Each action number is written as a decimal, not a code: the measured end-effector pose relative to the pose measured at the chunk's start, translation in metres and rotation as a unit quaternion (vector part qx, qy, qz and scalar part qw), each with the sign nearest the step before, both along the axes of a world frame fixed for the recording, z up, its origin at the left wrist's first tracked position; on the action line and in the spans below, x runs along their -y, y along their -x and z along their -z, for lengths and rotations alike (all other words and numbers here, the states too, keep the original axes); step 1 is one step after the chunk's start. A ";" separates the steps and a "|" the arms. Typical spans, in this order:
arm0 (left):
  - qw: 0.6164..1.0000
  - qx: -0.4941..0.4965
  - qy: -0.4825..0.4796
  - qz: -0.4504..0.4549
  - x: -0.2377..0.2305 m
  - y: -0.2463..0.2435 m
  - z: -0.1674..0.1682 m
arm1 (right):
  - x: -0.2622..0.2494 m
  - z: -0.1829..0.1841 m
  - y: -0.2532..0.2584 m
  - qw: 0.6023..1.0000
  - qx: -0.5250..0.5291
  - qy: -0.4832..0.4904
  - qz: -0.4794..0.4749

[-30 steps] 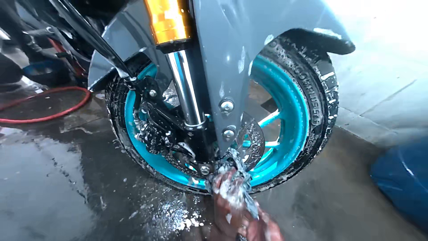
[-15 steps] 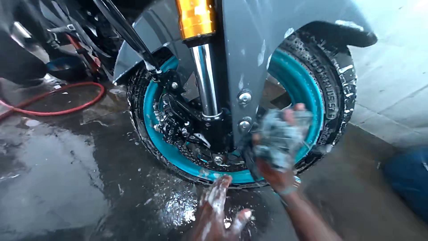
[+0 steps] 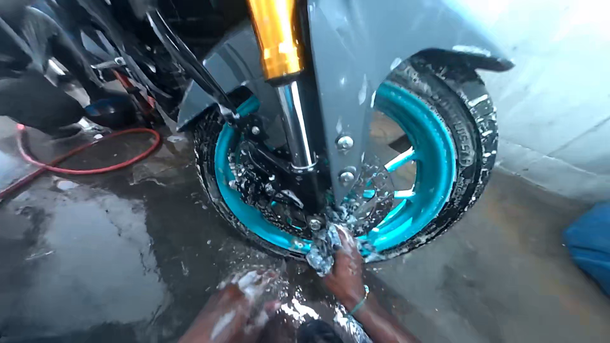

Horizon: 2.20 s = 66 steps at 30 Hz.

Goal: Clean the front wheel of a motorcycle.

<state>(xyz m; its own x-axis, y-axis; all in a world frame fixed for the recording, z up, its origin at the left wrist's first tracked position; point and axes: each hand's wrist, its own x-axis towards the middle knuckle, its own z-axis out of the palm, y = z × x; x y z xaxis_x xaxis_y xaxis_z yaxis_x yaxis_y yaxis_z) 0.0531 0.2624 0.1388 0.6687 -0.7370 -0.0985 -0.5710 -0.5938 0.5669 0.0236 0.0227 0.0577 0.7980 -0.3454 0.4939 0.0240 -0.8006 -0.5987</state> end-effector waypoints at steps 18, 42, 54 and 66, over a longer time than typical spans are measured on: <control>0.728 -0.446 0.422 -0.304 0.103 0.031 0.084 | -0.034 0.000 0.038 0.858 -0.177 -0.479 -0.057; 0.944 0.005 0.008 -0.330 0.166 -0.028 0.197 | 0.051 0.030 0.089 0.807 -0.522 -0.100 -0.255; 0.967 0.080 -0.002 -0.243 0.111 -0.086 0.157 | 0.060 0.039 0.095 0.783 -0.531 0.015 -0.323; 0.949 0.008 0.162 -0.271 0.154 -0.017 0.186 | 0.046 0.032 0.097 0.765 -0.548 0.004 -0.337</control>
<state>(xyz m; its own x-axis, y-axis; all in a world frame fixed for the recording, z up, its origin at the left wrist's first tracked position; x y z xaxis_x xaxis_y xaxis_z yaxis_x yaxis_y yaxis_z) 0.0705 0.1085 -0.0476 0.9579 -0.2736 0.0869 -0.2404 -0.5993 0.7636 -0.0735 -0.0236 0.0254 0.7301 0.3274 -0.5998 -0.0790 -0.8314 -0.5500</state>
